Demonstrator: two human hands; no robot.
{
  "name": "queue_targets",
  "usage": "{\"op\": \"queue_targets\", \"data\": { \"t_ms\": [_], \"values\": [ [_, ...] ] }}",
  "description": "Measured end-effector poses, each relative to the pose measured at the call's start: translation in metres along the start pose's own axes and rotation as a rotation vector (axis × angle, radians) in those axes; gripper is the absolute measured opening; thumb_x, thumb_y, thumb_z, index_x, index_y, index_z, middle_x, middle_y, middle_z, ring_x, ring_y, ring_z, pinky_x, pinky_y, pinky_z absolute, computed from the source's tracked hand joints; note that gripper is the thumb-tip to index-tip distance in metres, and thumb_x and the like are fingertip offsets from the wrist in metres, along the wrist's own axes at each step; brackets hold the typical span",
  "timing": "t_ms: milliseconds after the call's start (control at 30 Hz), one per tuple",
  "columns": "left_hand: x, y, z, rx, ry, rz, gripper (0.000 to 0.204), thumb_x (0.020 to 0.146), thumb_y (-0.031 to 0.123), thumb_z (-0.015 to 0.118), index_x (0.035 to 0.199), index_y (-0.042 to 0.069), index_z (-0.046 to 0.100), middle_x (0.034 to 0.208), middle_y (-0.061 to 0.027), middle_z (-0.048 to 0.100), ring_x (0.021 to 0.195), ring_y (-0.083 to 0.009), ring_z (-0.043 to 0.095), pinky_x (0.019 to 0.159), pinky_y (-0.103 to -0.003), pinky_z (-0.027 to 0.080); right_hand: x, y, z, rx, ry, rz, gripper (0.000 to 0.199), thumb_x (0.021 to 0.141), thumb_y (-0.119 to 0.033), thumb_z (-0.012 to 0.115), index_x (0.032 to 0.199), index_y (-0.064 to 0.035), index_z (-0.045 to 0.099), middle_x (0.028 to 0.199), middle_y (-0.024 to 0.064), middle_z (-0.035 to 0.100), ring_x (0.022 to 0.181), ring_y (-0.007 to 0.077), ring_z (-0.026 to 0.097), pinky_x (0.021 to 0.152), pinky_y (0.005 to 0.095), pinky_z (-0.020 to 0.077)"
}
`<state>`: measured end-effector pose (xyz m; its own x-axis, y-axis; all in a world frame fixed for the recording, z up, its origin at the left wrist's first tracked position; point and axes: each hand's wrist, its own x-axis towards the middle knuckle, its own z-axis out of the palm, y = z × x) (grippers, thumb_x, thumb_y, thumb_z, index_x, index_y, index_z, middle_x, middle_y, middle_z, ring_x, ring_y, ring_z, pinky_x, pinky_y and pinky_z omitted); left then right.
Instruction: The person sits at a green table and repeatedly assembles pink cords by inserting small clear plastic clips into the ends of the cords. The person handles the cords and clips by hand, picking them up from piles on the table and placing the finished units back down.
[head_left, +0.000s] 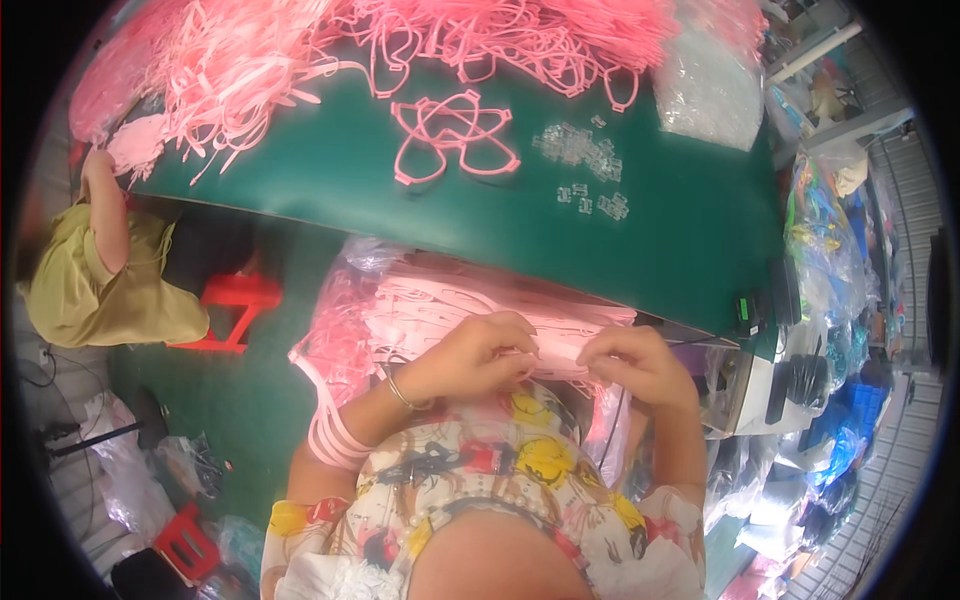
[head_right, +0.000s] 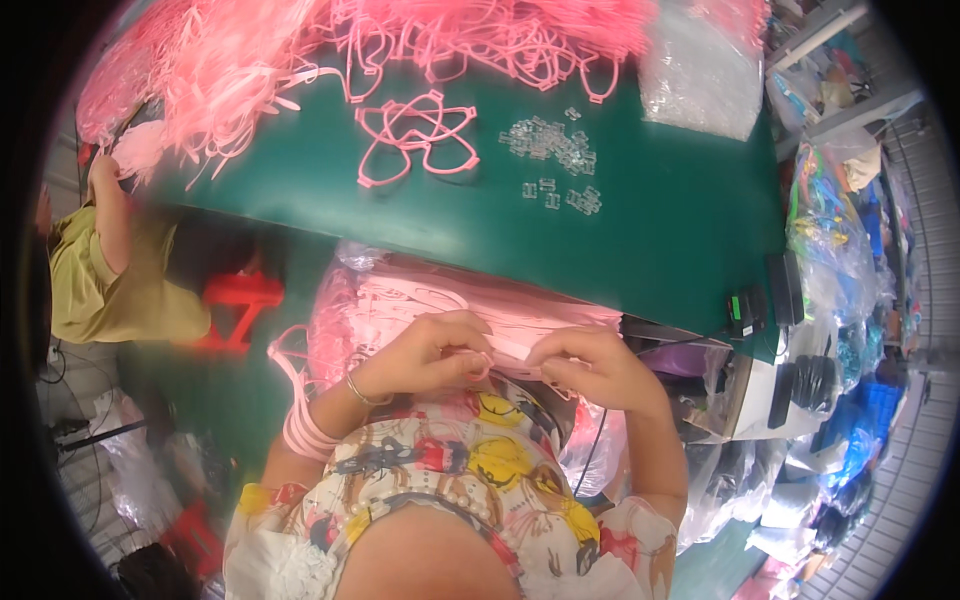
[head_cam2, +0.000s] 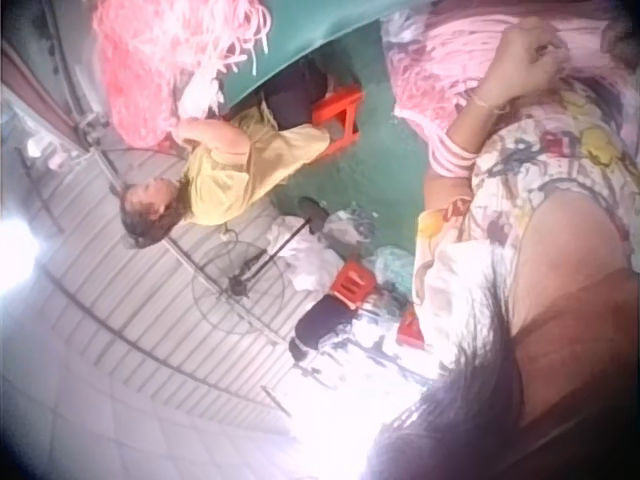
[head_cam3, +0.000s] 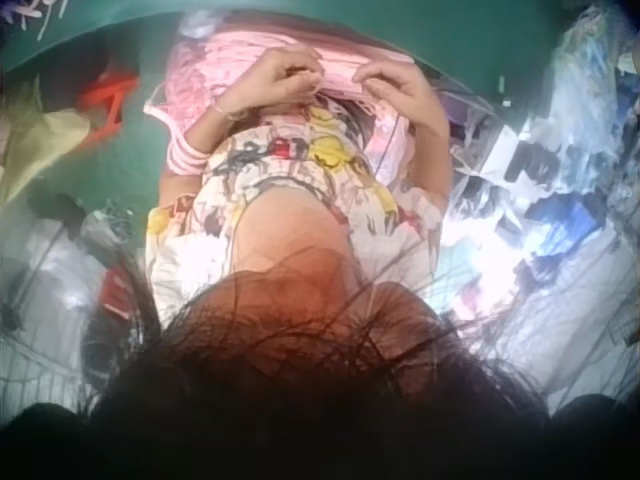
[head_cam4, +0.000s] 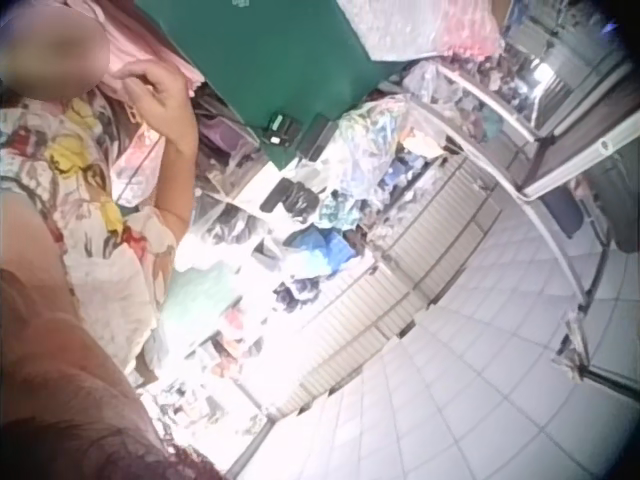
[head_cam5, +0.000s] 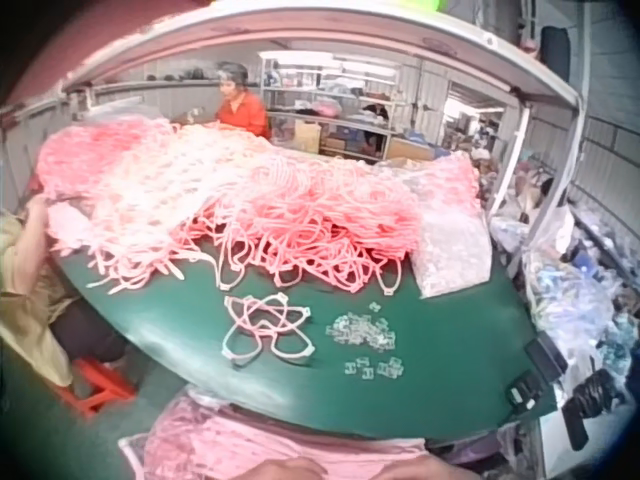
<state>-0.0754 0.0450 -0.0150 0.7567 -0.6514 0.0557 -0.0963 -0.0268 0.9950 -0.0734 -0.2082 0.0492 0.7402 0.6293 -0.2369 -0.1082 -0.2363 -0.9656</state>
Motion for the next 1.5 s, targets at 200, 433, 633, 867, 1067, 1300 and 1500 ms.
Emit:
{"op": "queue_targets", "data": {
  "t_ms": [200,433,633,867,1067,1300,1500],
  "values": [
    [-0.017,0.01,-0.006,-0.122,0.23,0.012,0.015,0.087,0.011,0.063,0.096,0.0,0.067,0.098,-0.0096,0.056,0.093,-0.0199,0.057,0.082,-0.029,0.044,0.021,0.008,0.01,0.229,-0.102,-0.287,0.019,0.083,0.002,0.057,0.1,0.0037,0.064,0.087,0.0109,0.065,0.081,0.0214,0.061,0.076,0.0344,0.0488],
    [-0.04,0.027,-0.021,-0.537,0.273,-0.299,0.015,0.091,0.009,0.056,0.099,-0.001,0.064,0.094,-0.0037,0.052,0.089,-0.0119,0.052,0.08,-0.027,0.043,0.057,0.012,0.054,0.055,0.187,-0.353,0.005,0.085,-0.006,0.062,0.089,-0.0022,0.062,0.074,-0.0002,0.053,0.074,0.0131,0.05,0.069,0.0281,0.0409],
    [-0.045,0.029,-0.028,-0.413,0.251,-0.17,0.014,0.09,0.006,0.052,0.097,-0.001,0.063,0.089,-0.0029,0.052,0.083,-0.0101,0.052,0.074,-0.025,0.044,0.057,0.012,0.061,0.33,0.173,0.109,0.013,0.092,-0.012,0.058,0.088,-0.0004,0.061,0.073,-0.0041,0.054,0.063,0.0027,0.046,0.055,0.0195,0.0367],
    [-0.045,0.029,-0.031,-0.436,0.212,-0.234,0.014,0.09,0.006,0.052,0.093,-0.002,0.063,0.089,-0.0035,0.052,0.081,-0.0102,0.052,0.072,-0.025,0.045,0.059,0.013,0.059,0.413,0.108,0.239,0.015,0.09,-0.015,0.06,0.086,-0.0008,0.063,0.07,-0.0039,0.056,0.061,0.0026,0.047,0.054,0.0197,0.0375],
    [-0.046,0.026,-0.031,-0.529,0.169,-0.28,0.014,0.091,0.007,0.051,0.092,-0.001,0.063,0.089,-0.0031,0.052,0.081,-0.0097,0.053,0.069,-0.024,0.046,0.061,0.016,0.055,0.492,0.061,0.281,0.018,0.089,-0.018,0.06,0.086,-0.0007,0.065,0.065,-0.0033,0.055,0.057,0.0034,0.048,0.052,0.0199,0.0378],
    [-0.04,0.02,-0.026,-0.279,0.138,-0.188,0.014,0.091,0.01,0.053,0.095,0.0,0.062,0.09,-0.0049,0.054,0.081,-0.0116,0.056,0.069,-0.026,0.046,0.06,0.022,0.059,0.414,0.036,0.31,0.018,0.09,-0.017,0.059,0.087,-0.0009,0.065,0.065,-0.004,0.055,0.06,0.0034,0.049,0.053,0.0202,0.0391],
    [-0.038,0.018,-0.024,-0.142,0.17,-0.237,0.02,0.088,0.016,0.057,0.096,-0.001,0.063,0.09,-0.0118,0.059,0.082,-0.0216,0.059,0.073,-0.033,0.047,0.063,0.022,0.07,-0.117,0.236,-0.174,0.018,0.084,-0.017,0.064,0.09,0.0004,0.06,0.087,0.0087,0.06,0.078,0.02,0.06,0.069,0.0299,0.0471]
  ]
}}
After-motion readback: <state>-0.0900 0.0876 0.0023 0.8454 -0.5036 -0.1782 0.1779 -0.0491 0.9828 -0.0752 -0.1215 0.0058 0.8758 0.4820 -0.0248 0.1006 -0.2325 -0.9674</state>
